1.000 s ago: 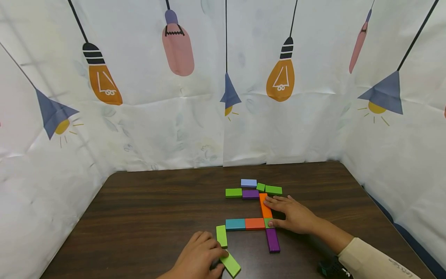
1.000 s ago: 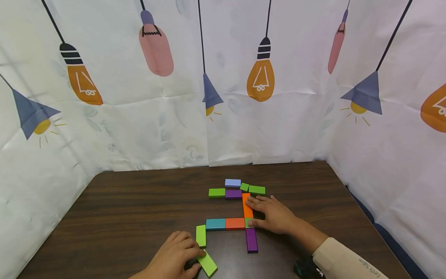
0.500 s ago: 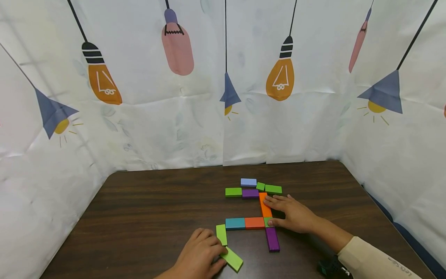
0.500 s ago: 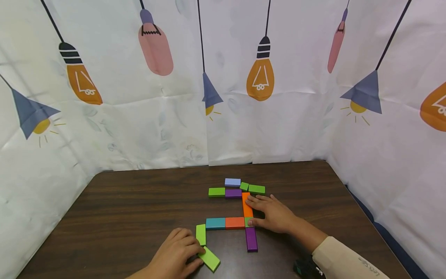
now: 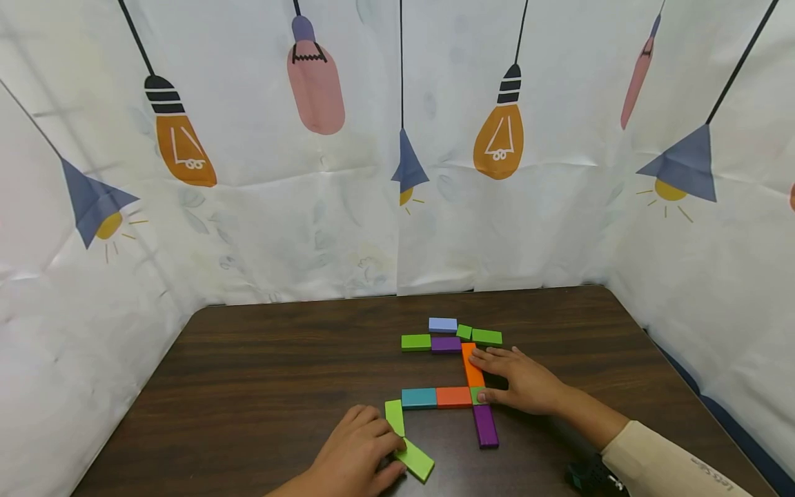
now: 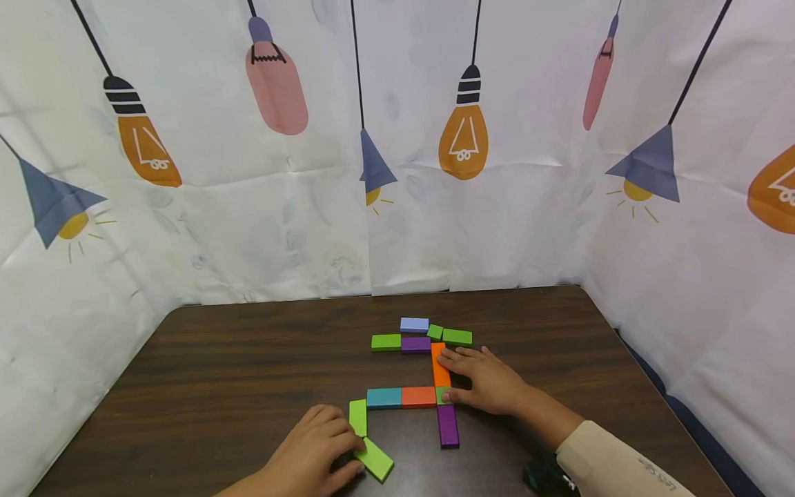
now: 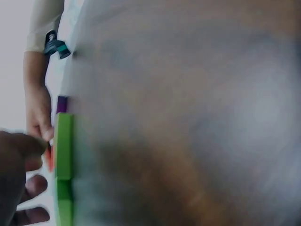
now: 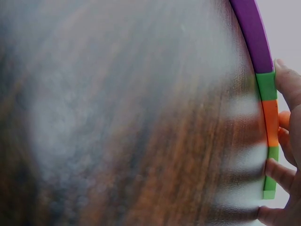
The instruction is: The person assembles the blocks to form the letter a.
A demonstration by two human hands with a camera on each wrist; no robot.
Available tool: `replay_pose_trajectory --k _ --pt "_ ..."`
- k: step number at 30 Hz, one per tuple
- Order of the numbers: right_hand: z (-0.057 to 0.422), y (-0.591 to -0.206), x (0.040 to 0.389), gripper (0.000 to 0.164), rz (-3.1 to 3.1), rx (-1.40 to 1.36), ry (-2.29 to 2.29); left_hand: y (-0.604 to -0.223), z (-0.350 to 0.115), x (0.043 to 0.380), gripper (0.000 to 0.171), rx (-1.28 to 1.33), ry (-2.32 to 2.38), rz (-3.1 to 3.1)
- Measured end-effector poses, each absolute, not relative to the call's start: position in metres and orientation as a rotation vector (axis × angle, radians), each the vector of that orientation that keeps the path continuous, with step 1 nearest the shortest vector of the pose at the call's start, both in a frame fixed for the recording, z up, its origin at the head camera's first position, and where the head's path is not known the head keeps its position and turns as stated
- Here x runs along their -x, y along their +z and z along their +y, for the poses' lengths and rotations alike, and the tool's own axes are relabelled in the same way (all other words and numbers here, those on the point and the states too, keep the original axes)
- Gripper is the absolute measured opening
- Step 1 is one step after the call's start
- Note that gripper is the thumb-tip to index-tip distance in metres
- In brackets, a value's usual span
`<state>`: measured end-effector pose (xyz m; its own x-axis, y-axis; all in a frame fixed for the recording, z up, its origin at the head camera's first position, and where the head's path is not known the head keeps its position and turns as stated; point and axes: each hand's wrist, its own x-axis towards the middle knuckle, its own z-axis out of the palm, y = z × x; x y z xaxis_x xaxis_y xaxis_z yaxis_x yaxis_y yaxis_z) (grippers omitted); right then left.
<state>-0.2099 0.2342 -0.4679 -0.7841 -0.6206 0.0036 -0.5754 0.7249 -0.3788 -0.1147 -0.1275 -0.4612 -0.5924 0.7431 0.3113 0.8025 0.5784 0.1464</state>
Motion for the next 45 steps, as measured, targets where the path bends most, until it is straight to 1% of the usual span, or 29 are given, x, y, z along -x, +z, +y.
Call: replay_pose_trajectory --k 7,9,12,19,26,29,35,39,45 --pt "0.235 -0.469 0.211 0.08 2.797 0.977 -0.555 -0.449 -0.14 0.12 0.042 1.573 -0.377 -2.707" --pt "0.235 -0.469 0.211 0.08 2.798 0.977 -0.554 -0.451 -0.142 0.121 0.045 1.622 -0.331 -2.691" --pt "0.235 -0.469 0.211 0.08 2.795 0.973 -0.557 -0.455 -0.143 0.121 0.044 1.67 -0.276 -2.612" --pt "0.233 -0.467 0.211 0.081 2.784 0.958 -0.555 -0.459 -0.147 0.121 0.043 1.701 -0.291 -2.59" --pt "0.232 -0.462 0.211 0.081 2.775 0.936 -0.557 -0.458 -0.152 0.117 0.061 1.687 -0.358 -2.72" --pt "0.232 -0.461 0.211 0.081 2.776 0.934 -0.554 -0.458 -0.153 0.117 0.061 1.678 -0.382 -2.744" --pt "0.232 -0.461 0.212 0.081 2.775 0.933 -0.598 -0.459 -0.153 0.116 0.051 1.686 -0.38 -2.749" --pt "0.232 -0.459 0.215 0.079 2.793 0.896 -0.627 -0.459 -0.153 0.115 0.05 1.692 -0.373 -2.754" --pt "0.233 -0.451 0.223 0.066 2.91 0.746 -0.63 -0.459 -0.152 0.115 0.056 1.709 -0.344 -2.757"
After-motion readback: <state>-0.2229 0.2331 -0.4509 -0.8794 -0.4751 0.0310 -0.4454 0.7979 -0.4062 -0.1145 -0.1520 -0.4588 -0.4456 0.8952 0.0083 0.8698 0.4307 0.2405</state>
